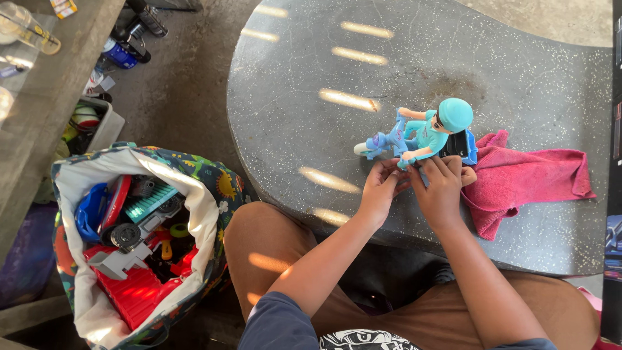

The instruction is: The person cleans a blue toy motorcycle by wiping its various surfaces with a cloth.

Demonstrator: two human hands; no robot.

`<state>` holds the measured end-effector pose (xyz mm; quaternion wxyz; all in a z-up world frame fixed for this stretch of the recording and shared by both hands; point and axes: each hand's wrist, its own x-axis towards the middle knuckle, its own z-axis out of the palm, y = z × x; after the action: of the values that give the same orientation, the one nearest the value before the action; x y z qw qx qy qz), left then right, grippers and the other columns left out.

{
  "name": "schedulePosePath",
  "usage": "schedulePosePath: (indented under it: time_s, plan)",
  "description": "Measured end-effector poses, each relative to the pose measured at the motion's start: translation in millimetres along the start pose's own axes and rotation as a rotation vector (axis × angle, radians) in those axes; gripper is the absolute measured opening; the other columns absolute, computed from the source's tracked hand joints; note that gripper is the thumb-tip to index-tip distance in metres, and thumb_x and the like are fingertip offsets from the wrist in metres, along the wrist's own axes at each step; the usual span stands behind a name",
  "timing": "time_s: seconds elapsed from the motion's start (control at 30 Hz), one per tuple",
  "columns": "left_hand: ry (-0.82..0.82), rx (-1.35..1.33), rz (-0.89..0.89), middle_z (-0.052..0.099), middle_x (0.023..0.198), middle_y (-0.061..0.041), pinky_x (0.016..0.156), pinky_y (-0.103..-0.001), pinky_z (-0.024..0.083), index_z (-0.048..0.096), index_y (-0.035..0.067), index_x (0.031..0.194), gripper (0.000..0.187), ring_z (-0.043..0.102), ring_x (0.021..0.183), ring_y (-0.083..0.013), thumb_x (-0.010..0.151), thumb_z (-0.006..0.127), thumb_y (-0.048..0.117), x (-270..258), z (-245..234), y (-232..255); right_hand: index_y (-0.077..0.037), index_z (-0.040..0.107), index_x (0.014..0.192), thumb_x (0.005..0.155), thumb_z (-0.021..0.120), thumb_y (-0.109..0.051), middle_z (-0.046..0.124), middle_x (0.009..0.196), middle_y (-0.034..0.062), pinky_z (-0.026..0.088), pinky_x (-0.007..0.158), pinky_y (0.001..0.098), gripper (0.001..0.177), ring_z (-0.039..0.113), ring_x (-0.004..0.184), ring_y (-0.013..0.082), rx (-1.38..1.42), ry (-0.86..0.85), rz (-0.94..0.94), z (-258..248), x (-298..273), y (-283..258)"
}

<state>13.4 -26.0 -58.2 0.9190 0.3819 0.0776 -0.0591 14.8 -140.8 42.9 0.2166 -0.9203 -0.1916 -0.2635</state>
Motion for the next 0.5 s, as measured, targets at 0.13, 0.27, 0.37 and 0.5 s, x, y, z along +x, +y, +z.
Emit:
schedulePosePath:
  time_s: [0.13,0.27,0.37,0.5]
  plan:
    - [-0.007,-0.042,0.010,0.060,0.119,-0.008,0.100,-0.037,0.056,0.051,0.002,0.127,0.021,0.065,0.112,-0.0182,0.108,0.047,0.008,1,-2,-3,-0.005,0.069,0.097,0.093,0.075,-0.012,0.070,0.098,0.0044,0.037,0.087,0.0429,0.010,0.052,0.098,0.0293,0.077,-0.006,-0.002,4,-3,1]
    - [0.016,-0.102,-0.015,0.060,0.121,-0.010,0.101,-0.038,0.055,0.052,0.001,0.127,0.021,0.065,0.112,-0.0198,0.108,0.044,0.008,3,-3,-8,-0.004,0.069,0.100,0.094,0.075,-0.011,0.070,0.101,0.0061,0.040,0.088,0.0420,0.011,0.050,0.098,0.0311,0.097,-0.021,-0.012,9,-6,9]
    - [0.003,-0.147,-0.026,0.061,0.123,-0.011,0.102,-0.039,0.055,0.051,-0.001,0.131,0.038,0.064,0.114,-0.0226,0.095,0.041,-0.006,3,-5,-8,-0.004,0.071,0.104,0.093,0.074,-0.011,0.070,0.100,0.0058,0.039,0.087,0.0420,0.013,0.048,0.096,0.0304,0.100,-0.039,-0.002,9,-6,11]
    - [0.016,-0.154,-0.095,0.062,0.125,-0.014,0.100,-0.038,0.053,0.050,-0.001,0.135,0.043,0.064,0.116,-0.0237,0.093,0.040,-0.006,-2,-4,-5,-0.006,0.072,0.108,0.094,0.073,-0.010,0.070,0.102,0.0042,0.038,0.089,0.0409,0.014,0.047,0.097,0.0286,0.131,-0.062,0.013,6,-4,14]
